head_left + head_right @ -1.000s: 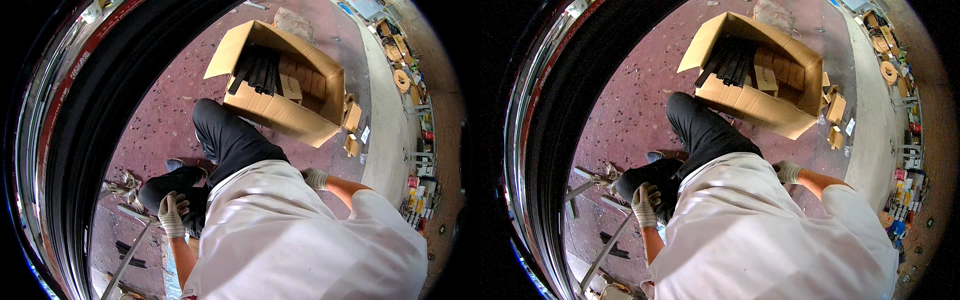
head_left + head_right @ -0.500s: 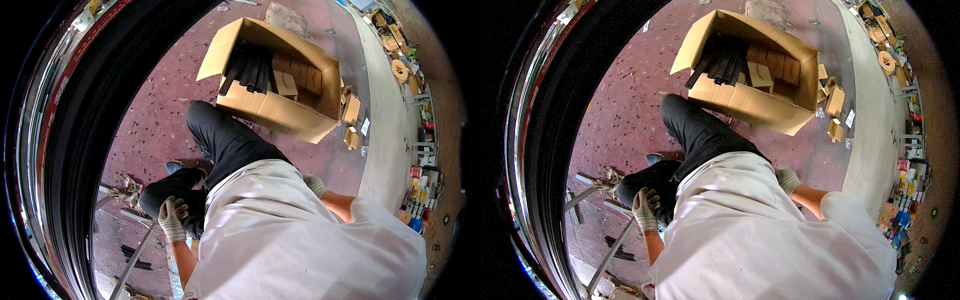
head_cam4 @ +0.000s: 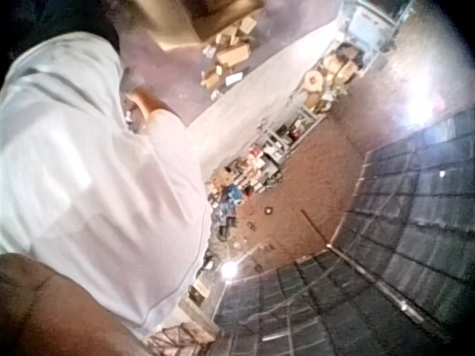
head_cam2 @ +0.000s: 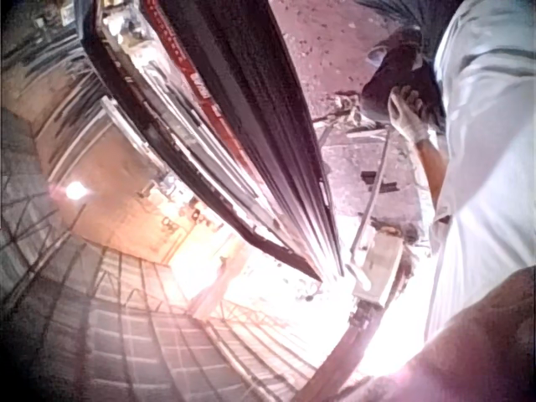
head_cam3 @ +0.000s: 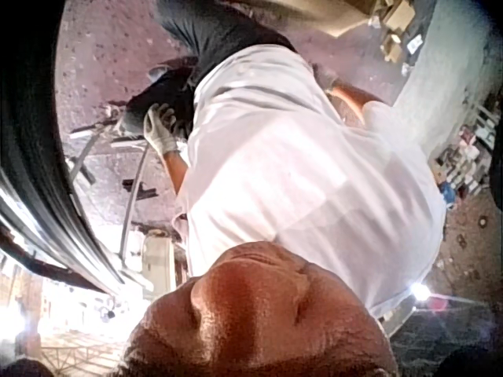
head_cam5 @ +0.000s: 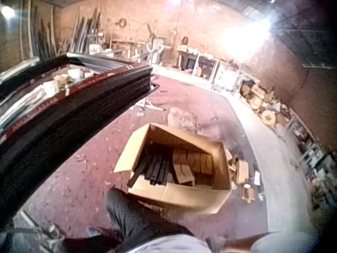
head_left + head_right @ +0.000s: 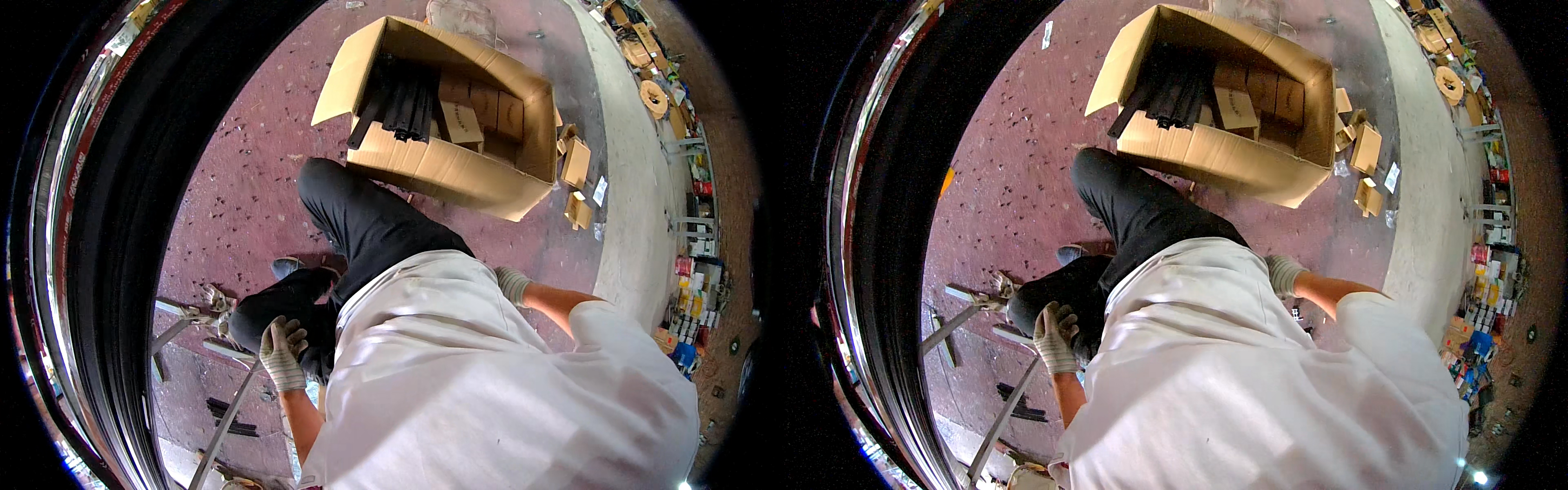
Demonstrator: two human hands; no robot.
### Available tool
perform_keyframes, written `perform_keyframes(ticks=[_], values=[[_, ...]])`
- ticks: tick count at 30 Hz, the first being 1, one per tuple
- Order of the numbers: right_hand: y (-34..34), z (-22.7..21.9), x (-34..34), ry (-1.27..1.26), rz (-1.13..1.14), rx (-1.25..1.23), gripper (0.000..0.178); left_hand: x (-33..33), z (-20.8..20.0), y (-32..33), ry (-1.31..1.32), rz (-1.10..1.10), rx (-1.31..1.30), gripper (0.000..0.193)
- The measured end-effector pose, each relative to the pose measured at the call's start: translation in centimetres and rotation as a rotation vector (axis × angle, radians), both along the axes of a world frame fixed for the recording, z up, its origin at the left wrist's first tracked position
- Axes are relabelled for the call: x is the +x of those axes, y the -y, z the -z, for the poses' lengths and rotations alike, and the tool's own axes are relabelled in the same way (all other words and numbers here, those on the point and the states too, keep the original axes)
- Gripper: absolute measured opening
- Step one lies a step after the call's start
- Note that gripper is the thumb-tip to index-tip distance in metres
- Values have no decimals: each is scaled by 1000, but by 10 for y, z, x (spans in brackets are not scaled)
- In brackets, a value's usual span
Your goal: The person selects a window frame from a stack, carries it to a work area, and places it upright. They then sit on the floor, unpack small metal hardware from a box, and install the components into the frame.
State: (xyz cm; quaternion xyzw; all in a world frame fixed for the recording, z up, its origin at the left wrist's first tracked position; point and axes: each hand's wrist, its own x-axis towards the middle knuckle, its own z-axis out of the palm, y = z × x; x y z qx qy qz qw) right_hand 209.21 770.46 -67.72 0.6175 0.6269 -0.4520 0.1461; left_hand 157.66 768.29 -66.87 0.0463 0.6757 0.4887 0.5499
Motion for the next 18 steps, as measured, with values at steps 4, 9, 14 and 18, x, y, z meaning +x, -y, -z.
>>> perform_keyframes(ticks=[4,9,14,18], values=[[-32,-43,-7,114,-211,-115,39,-4,1,2,-12,24,-26,35],[-58,-66,-8,68,42,-254,41,-3,2,1,-1,3,-29,39],[-36,-25,21,-263,812,-597,49,-1,-4,-5,-4,-18,-26,38],[4,45,46,-578,1198,-737,52,1,-9,-17,10,-5,-42,37]])
